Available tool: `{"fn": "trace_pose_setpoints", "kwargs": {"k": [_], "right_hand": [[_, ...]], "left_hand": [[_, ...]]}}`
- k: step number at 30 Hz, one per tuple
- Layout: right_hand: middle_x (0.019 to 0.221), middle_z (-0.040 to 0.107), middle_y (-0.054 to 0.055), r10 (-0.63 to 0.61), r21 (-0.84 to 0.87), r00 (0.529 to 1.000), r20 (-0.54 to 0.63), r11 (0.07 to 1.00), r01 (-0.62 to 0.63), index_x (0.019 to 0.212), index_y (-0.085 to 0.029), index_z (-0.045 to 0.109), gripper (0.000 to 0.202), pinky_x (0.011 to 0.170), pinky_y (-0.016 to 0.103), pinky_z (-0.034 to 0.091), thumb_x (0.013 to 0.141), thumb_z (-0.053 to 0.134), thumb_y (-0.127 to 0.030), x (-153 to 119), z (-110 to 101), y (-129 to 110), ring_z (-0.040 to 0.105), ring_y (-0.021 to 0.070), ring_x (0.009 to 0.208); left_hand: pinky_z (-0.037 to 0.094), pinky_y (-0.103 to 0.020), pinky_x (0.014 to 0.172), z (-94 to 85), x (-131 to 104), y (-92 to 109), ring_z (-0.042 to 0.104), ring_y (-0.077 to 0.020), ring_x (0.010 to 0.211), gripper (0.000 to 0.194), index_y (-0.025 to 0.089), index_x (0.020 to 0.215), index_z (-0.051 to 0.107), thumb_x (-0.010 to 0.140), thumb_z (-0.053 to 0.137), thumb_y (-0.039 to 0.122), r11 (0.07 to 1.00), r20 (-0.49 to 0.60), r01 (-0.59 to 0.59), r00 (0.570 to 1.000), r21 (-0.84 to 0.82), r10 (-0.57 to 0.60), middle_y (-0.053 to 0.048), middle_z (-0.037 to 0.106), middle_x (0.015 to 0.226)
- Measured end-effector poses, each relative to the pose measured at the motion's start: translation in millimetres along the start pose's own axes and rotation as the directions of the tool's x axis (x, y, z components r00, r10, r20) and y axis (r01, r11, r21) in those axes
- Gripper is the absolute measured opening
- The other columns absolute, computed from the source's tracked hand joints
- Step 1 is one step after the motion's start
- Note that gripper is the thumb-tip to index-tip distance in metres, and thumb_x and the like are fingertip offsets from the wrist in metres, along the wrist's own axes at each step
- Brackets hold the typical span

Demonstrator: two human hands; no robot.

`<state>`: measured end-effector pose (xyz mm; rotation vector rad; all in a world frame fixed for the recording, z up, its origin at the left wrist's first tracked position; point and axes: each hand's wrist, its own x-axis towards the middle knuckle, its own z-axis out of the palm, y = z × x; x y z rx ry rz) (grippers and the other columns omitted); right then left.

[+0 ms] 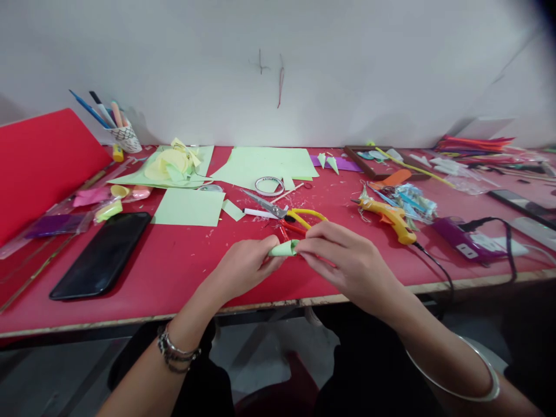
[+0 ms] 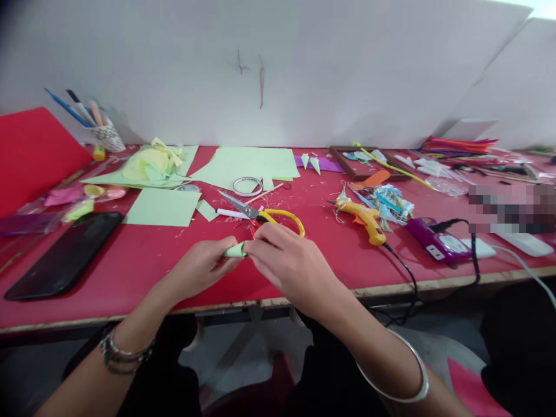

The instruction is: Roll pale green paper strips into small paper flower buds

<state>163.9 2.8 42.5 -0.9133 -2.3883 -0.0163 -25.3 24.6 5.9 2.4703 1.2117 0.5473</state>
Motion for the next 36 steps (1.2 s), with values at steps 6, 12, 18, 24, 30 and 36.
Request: {"fn": "trace_pose_setpoints", "kwargs": {"k": [6,12,18,24,30,36], "right_hand": [[0.082,0.054,0.003,-0.104,-0.061,0.985,0.141,0.992,0.114,0.087,-0.018,0.057,0.019,0.056,0.020,0.042,0.086,0.039,-0.015,2,-8,3,0.050,0.0098,0.067],[0.081,0.055,0.003,-0.003,0.129,1.000,-0.024,0.992,0.006,0.080,-0.016,0.058,0.012,0.064,0.021,0.045,0.083,0.047,-0.019,4,-1,3,0.054,0.0093,0.071],[0.075,0.059,0.002,0.228,0.227,0.960,-0.162,0.955,-0.189,0.077,-0.016,0.059,0.006,0.060,0.020,0.046,0.078,0.053,-0.014,2,11,3,0.056,0.0095,0.067],[0.073,0.061,0.002,0.300,0.198,0.926,-0.228,0.946,-0.257,0.078,-0.016,0.060,0.008,0.060,0.020,0.046,0.076,0.053,-0.013,0,18,1,0.057,0.0099,0.067],[0.074,0.061,0.002,0.378,0.260,0.915,-0.142,0.906,-0.334,0.076,-0.017,0.061,0.007,0.057,0.021,0.047,0.075,0.054,-0.015,-4,20,6,0.057,0.0109,0.064],[0.071,0.057,0.001,0.371,0.237,0.927,0.048,0.898,-0.372,0.073,-0.017,0.059,0.007,0.052,0.020,0.042,0.075,0.053,-0.015,-3,13,12,0.052,0.0089,0.057]], "left_hand": [[0.020,-0.020,0.045,-4.3,-3,-3,0.038,-0.0065,0.047,0.020,0.017,0.066,0.038,0.084,0.037,0.027,0.997,0.122,-0.041,0.991,-0.072,0.049,0.006,0.042,0.054],[0.019,-0.021,0.043,-1.9,-1,-2,0.040,-0.0084,0.044,0.019,0.017,0.071,0.042,0.085,0.036,0.029,0.994,0.038,-0.016,0.999,0.112,0.011,0.005,0.045,0.053],[0.016,-0.024,0.042,8.2,0,-1,0.052,-0.0164,0.049,0.022,0.016,0.086,0.045,0.087,0.032,0.034,0.859,-0.123,0.053,0.992,0.509,0.011,0.000,0.054,0.053],[0.025,-0.025,0.045,11.4,2,1,0.052,-0.0155,0.046,0.018,0.017,0.077,0.045,0.086,0.034,0.028,0.758,-0.259,0.057,0.954,0.650,0.151,0.001,0.053,0.049],[0.025,-0.026,0.045,10.5,3,4,0.049,-0.0147,0.045,0.020,0.018,0.072,0.045,0.086,0.032,0.024,0.742,-0.219,0.019,0.960,0.670,0.173,0.000,0.053,0.050],[0.024,-0.025,0.045,12.3,3,4,0.049,-0.0147,0.045,0.020,0.017,0.073,0.045,0.087,0.032,0.024,0.775,-0.168,0.007,0.977,0.632,0.128,-0.001,0.054,0.052]]}}
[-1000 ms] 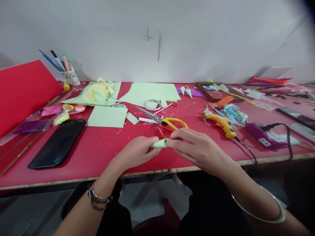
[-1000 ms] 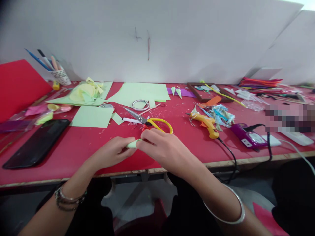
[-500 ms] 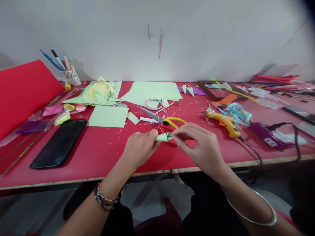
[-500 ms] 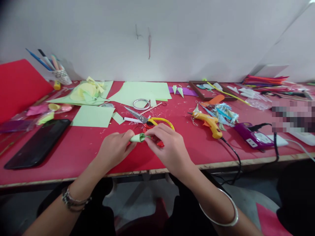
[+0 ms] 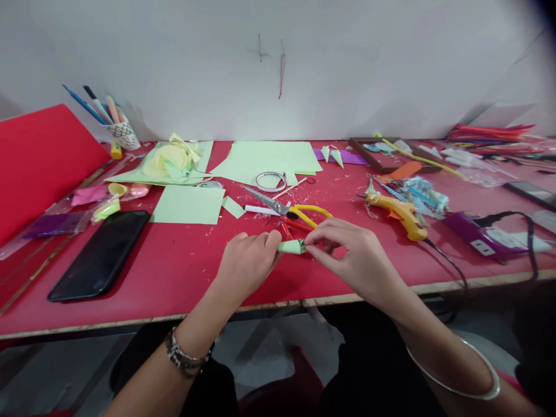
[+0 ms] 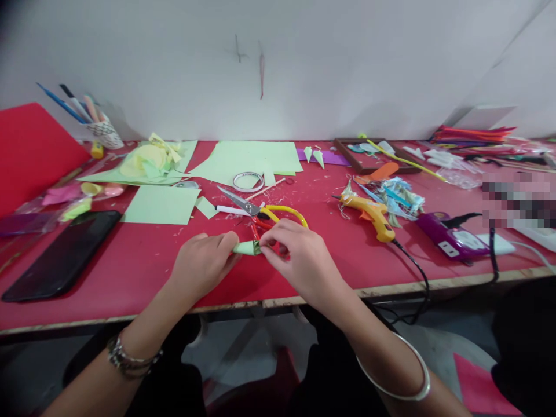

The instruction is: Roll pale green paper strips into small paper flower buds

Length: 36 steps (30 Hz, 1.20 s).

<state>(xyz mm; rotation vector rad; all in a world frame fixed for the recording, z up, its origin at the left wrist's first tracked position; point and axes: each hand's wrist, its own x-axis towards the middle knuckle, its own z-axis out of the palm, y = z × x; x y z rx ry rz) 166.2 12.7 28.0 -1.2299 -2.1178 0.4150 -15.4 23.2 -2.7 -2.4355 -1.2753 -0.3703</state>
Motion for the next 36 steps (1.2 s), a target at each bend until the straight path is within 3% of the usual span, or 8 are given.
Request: {"fn": "trace_pose_setpoints", "kwargs": {"k": [5,8,12,18,23,32,34,36], "right_hand": [[0.076,0.056,0.003,-0.151,-0.200,0.986,0.072,0.966,0.163,0.078,-0.017,0.058,0.010,0.056,0.021,0.040,0.080,0.048,-0.017,3,-3,3,0.053,0.0113,0.065],[0.076,0.054,0.004,-0.287,-0.293,0.949,0.128,0.903,0.313,0.080,-0.015,0.058,0.016,0.059,0.022,0.041,0.084,0.043,-0.018,4,-3,6,0.052,0.0116,0.066],[0.072,0.055,0.003,-0.401,-0.373,0.902,0.162,0.821,0.432,0.078,-0.014,0.058,0.022,0.057,0.021,0.040,0.087,0.039,-0.019,5,-6,6,0.051,0.0110,0.063],[0.069,0.057,0.002,-0.538,-0.547,0.810,0.232,0.617,0.566,0.077,-0.015,0.059,0.026,0.055,0.024,0.036,0.087,0.036,-0.015,8,-12,1,0.049,0.0117,0.059],[0.066,0.057,0.000,-0.639,-0.553,0.709,0.298,0.490,0.674,0.071,-0.017,0.058,0.030,0.054,0.025,0.034,0.087,0.033,-0.011,11,-15,-2,0.046,0.0102,0.058],[0.067,0.058,0.001,-0.600,-0.504,0.736,0.316,0.551,0.665,0.075,-0.015,0.059,0.027,0.057,0.024,0.038,0.087,0.035,-0.011,11,-18,1,0.050,0.0109,0.061],[0.068,0.058,0.002,-0.596,-0.450,0.750,0.289,0.607,0.655,0.079,-0.015,0.059,0.024,0.057,0.024,0.039,0.087,0.036,-0.014,10,-19,3,0.051,0.0110,0.063],[0.073,0.060,0.002,-0.564,-0.349,0.801,0.199,0.723,0.596,0.086,-0.017,0.058,0.019,0.059,0.022,0.040,0.087,0.039,-0.018,10,-20,5,0.053,0.0106,0.066]], "left_hand": [[0.022,-0.025,0.044,1.9,-2,-1,0.053,-0.0166,0.047,0.019,0.017,0.081,0.044,0.087,0.032,0.030,0.999,0.062,-0.013,0.998,-0.043,0.016,0.000,0.055,0.052],[0.018,-0.025,0.042,0.0,-1,0,0.055,-0.0175,0.049,0.019,0.016,0.087,0.044,0.087,0.032,0.031,0.997,0.144,0.011,0.990,-0.081,0.000,0.000,0.056,0.053],[0.015,-0.023,0.041,-5.1,1,0,0.052,-0.0155,0.046,0.020,0.017,0.080,0.044,0.086,0.033,0.033,0.970,0.282,0.103,0.959,-0.219,-0.038,0.001,0.052,0.052],[0.022,-0.021,0.043,-6.0,0,-3,0.046,-0.0098,0.047,0.024,0.017,0.072,0.043,0.086,0.033,0.034,0.843,0.328,0.173,0.945,-0.510,0.004,0.003,0.049,0.056],[0.025,-0.020,0.046,-2.0,-2,-6,0.046,-0.0094,0.051,0.021,0.017,0.071,0.043,0.085,0.035,0.031,0.798,0.325,0.150,0.944,-0.583,0.060,0.002,0.051,0.060],[0.021,-0.022,0.043,-0.9,-1,-4,0.047,-0.0122,0.047,0.022,0.018,0.073,0.043,0.086,0.032,0.031,0.895,0.276,0.081,0.960,-0.439,0.049,0.001,0.051,0.057],[0.020,-0.022,0.043,-1.2,0,-3,0.048,-0.0132,0.047,0.022,0.018,0.075,0.043,0.087,0.032,0.032,0.914,0.262,0.078,0.965,-0.397,0.031,0.001,0.051,0.056],[0.021,-0.022,0.043,-1.4,0,-2,0.049,-0.0143,0.049,0.023,0.017,0.078,0.044,0.087,0.031,0.034,0.942,0.239,0.074,0.971,-0.327,0.007,0.000,0.053,0.056]]}}
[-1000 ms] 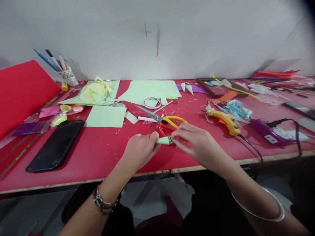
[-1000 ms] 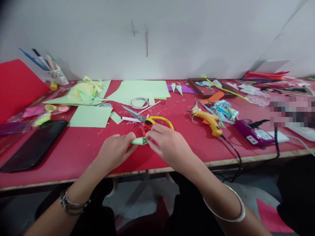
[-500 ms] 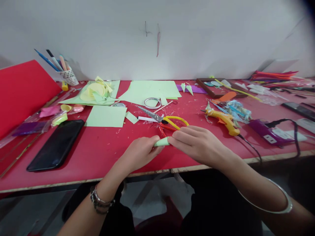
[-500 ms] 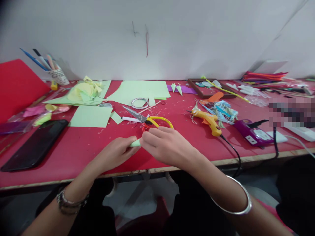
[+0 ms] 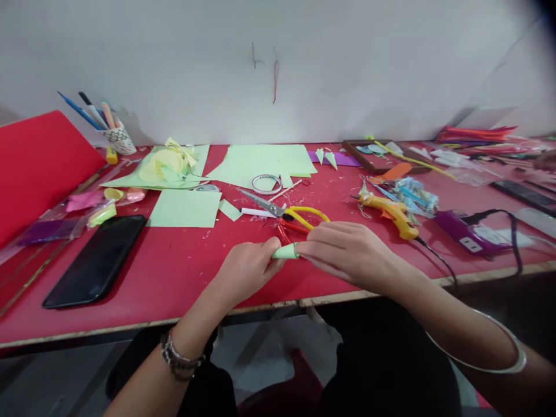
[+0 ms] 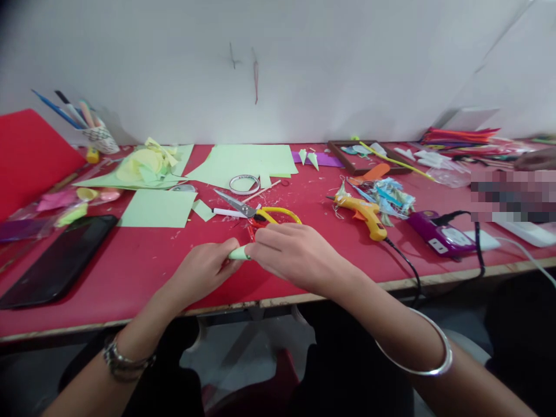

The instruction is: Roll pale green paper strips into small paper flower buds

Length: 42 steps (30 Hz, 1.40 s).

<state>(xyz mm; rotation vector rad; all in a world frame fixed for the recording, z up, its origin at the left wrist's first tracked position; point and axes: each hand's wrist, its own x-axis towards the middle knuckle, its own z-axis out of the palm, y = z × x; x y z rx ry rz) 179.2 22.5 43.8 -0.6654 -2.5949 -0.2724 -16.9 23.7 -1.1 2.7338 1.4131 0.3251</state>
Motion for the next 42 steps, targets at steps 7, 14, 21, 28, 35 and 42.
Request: {"fn": "trace_pose_setpoints", "kwargs": {"k": [7,14,21,28,35,42], "right_hand": [[0.072,0.057,0.001,0.402,0.369,0.914,-0.052,0.858,-0.357,0.080,-0.018,0.057,0.007,0.059,0.021,0.044,0.080,0.050,-0.020,2,-6,-3,0.052,0.0094,0.063],[0.075,0.059,0.002,0.384,0.436,0.923,-0.018,0.834,-0.338,0.082,-0.017,0.058,0.006,0.061,0.022,0.045,0.079,0.053,-0.018,4,-12,-14,0.053,0.0099,0.067],[0.073,0.060,0.001,0.481,0.437,0.877,-0.008,0.790,-0.430,0.079,-0.017,0.058,0.008,0.061,0.021,0.045,0.080,0.051,-0.016,6,-13,-20,0.054,0.0097,0.067],[0.073,0.060,0.002,0.427,0.414,0.904,0.013,0.821,-0.393,0.078,-0.016,0.059,0.009,0.061,0.021,0.045,0.079,0.051,-0.013,8,-14,-19,0.054,0.0098,0.068],[0.082,0.060,0.005,0.307,0.351,0.950,-0.051,0.897,-0.271,0.089,-0.014,0.059,0.012,0.065,0.021,0.047,0.080,0.051,-0.014,5,-12,-21,0.056,0.0109,0.074],[0.082,0.061,0.004,0.263,0.340,0.957,-0.121,0.917,-0.209,0.095,-0.015,0.059,0.017,0.066,0.020,0.048,0.081,0.050,-0.012,3,-7,-21,0.057,0.0097,0.076]], "left_hand": [[0.022,-0.023,0.044,0.4,-1,0,0.048,-0.0129,0.048,0.027,0.018,0.075,0.044,0.089,0.027,0.035,0.983,-0.179,-0.001,0.983,0.185,0.034,0.000,0.052,0.054],[0.020,-0.025,0.045,1.3,-2,-1,0.043,-0.0121,0.045,0.028,0.017,0.073,0.044,0.089,0.027,0.031,0.965,-0.336,-0.009,0.937,0.262,0.100,0.001,0.051,0.053],[0.023,-0.027,0.049,-2.2,-3,0,0.042,-0.0123,0.046,0.024,0.018,0.070,0.043,0.088,0.030,0.024,0.937,-0.368,-0.020,0.917,0.348,0.156,0.001,0.050,0.053],[0.021,-0.028,0.048,-0.2,-2,0,0.042,-0.0126,0.045,0.023,0.018,0.069,0.043,0.087,0.030,0.022,0.936,-0.382,-0.027,0.909,0.350,0.169,0.001,0.050,0.052],[0.021,-0.025,0.044,1.9,-2,0,0.044,-0.0128,0.041,0.026,0.018,0.074,0.043,0.089,0.027,0.030,0.954,-0.407,0.004,0.905,0.300,0.124,0.002,0.049,0.048],[0.019,-0.023,0.041,0.4,-4,0,0.049,-0.0147,0.044,0.025,0.018,0.079,0.041,0.089,0.026,0.035,0.992,-0.244,-0.025,0.968,0.126,0.055,0.001,0.053,0.051]]}}
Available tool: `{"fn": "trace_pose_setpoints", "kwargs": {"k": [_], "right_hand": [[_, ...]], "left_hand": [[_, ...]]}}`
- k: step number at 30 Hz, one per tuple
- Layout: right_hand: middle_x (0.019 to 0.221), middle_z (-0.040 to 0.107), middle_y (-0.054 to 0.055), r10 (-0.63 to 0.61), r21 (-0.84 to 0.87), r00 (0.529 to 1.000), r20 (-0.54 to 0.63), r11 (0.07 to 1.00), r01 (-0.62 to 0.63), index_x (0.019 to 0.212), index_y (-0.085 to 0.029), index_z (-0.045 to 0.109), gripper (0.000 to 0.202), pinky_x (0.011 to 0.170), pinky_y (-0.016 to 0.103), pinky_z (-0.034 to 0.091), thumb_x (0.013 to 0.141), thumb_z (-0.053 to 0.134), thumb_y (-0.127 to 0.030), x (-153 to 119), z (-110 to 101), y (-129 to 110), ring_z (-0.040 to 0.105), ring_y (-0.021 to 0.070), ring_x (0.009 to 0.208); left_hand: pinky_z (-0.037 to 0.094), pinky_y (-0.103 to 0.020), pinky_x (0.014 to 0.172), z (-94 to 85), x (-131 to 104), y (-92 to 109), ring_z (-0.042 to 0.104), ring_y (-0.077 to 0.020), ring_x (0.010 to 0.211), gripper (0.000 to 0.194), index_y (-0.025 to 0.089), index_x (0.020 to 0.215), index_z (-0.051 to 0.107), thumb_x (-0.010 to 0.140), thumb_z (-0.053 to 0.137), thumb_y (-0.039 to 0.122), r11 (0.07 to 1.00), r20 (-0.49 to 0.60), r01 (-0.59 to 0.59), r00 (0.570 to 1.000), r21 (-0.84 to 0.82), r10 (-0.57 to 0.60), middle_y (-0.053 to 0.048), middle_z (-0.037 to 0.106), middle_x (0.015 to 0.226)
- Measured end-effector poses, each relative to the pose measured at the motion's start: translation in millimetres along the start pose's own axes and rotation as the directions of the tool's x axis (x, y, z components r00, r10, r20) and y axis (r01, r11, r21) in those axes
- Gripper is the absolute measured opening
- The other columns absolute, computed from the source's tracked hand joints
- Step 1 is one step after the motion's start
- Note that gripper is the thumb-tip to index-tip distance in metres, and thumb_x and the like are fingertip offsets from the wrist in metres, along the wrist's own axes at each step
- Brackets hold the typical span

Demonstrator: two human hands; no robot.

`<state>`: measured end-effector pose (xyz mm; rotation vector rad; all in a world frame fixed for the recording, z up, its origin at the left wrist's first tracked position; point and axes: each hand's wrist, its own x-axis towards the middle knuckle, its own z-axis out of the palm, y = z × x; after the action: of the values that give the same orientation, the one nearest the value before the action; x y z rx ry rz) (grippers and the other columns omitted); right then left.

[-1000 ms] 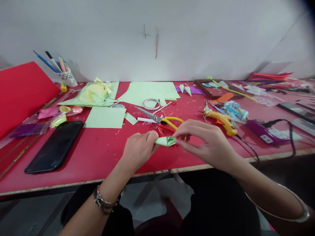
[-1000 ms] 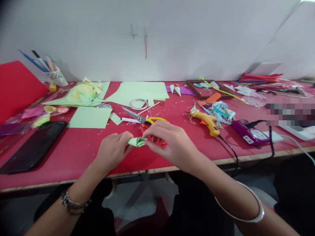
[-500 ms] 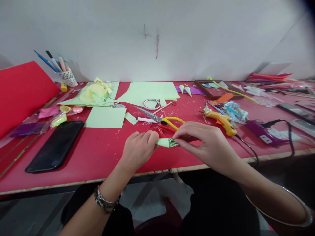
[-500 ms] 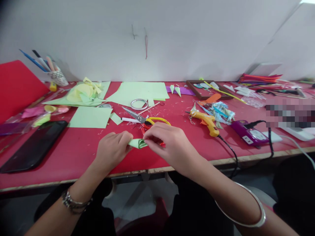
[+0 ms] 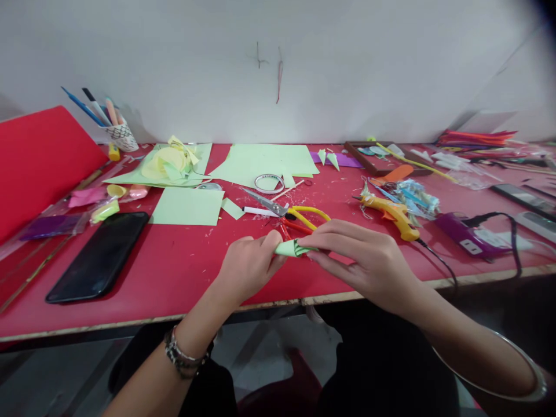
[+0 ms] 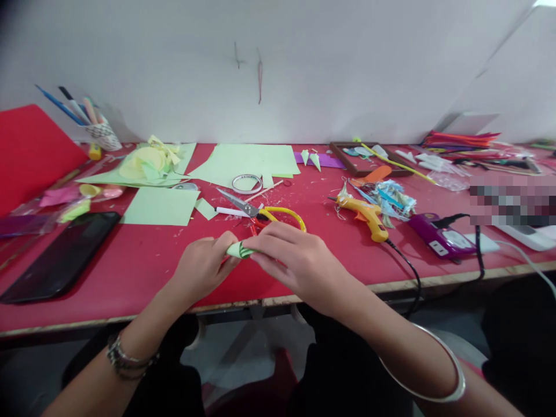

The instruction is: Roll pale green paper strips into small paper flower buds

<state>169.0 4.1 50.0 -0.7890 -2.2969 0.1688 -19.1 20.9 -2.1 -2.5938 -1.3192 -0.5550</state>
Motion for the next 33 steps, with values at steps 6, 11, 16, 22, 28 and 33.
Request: {"fn": "trace_pose_setpoints", "kwargs": {"k": [6,11,16,22,28,33], "right_hand": [[0.082,0.061,0.003,-0.016,0.029,1.000,-0.010,0.999,0.016,0.094,-0.015,0.060,0.017,0.065,0.019,0.049,0.080,0.052,-0.011,0,0,1,0.057,0.0087,0.075],[0.083,0.061,0.003,-0.052,-0.031,0.996,-0.071,0.998,0.050,0.097,-0.016,0.060,0.020,0.067,0.019,0.050,0.079,0.053,-0.010,-3,1,0,0.058,0.0083,0.075],[0.085,0.061,0.003,-0.097,-0.123,0.986,-0.133,0.989,0.081,0.100,-0.017,0.059,0.023,0.072,0.020,0.052,0.079,0.054,-0.011,-7,5,-2,0.059,0.0091,0.077],[0.086,0.060,0.004,-0.105,-0.125,0.983,-0.152,0.988,0.086,0.099,-0.016,0.059,0.024,0.073,0.019,0.052,0.077,0.054,-0.008,-10,8,-2,0.059,0.0090,0.079],[0.085,0.060,0.005,-0.086,-0.067,0.986,-0.143,0.995,0.077,0.095,-0.016,0.060,0.020,0.072,0.021,0.051,0.078,0.053,-0.007,-6,9,0,0.059,0.0097,0.079],[0.084,0.060,0.005,-0.087,-0.005,0.990,-0.107,0.996,0.087,0.093,-0.017,0.061,0.019,0.068,0.022,0.051,0.079,0.051,-0.009,-3,7,3,0.058,0.0099,0.078]], "left_hand": [[0.020,-0.021,0.042,-3.2,2,-1,0.049,-0.0135,0.047,0.020,0.018,0.078,0.039,0.087,0.029,0.032,0.975,0.122,0.007,0.992,-0.221,0.020,0.002,0.051,0.053],[0.018,-0.020,0.042,-5.5,2,-1,0.040,-0.0096,0.042,0.021,0.018,0.072,0.038,0.087,0.032,0.032,0.927,0.129,0.046,0.992,-0.373,0.002,0.005,0.043,0.051],[0.019,-0.019,0.043,-6.9,2,1,0.037,-0.0077,0.043,0.021,0.018,0.070,0.038,0.086,0.034,0.032,0.866,0.160,0.106,0.987,-0.489,-0.031,0.006,0.041,0.052],[0.023,-0.019,0.045,-5.2,1,3,0.037,-0.0077,0.048,0.020,0.017,0.072,0.039,0.086,0.034,0.032,0.789,0.157,0.106,0.988,-0.606,-0.013,0.005,0.043,0.056],[0.024,-0.019,0.046,-4.6,3,2,0.036,-0.0077,0.049,0.020,0.017,0.073,0.040,0.086,0.034,0.032,0.779,0.184,0.130,0.983,-0.613,-0.019,0.005,0.041,0.056],[0.024,-0.019,0.047,-5.9,3,-1,0.036,-0.0077,0.049,0.021,0.018,0.073,0.040,0.087,0.034,0.032,0.781,0.228,0.141,0.974,-0.608,0.002,0.005,0.041,0.056]]}}
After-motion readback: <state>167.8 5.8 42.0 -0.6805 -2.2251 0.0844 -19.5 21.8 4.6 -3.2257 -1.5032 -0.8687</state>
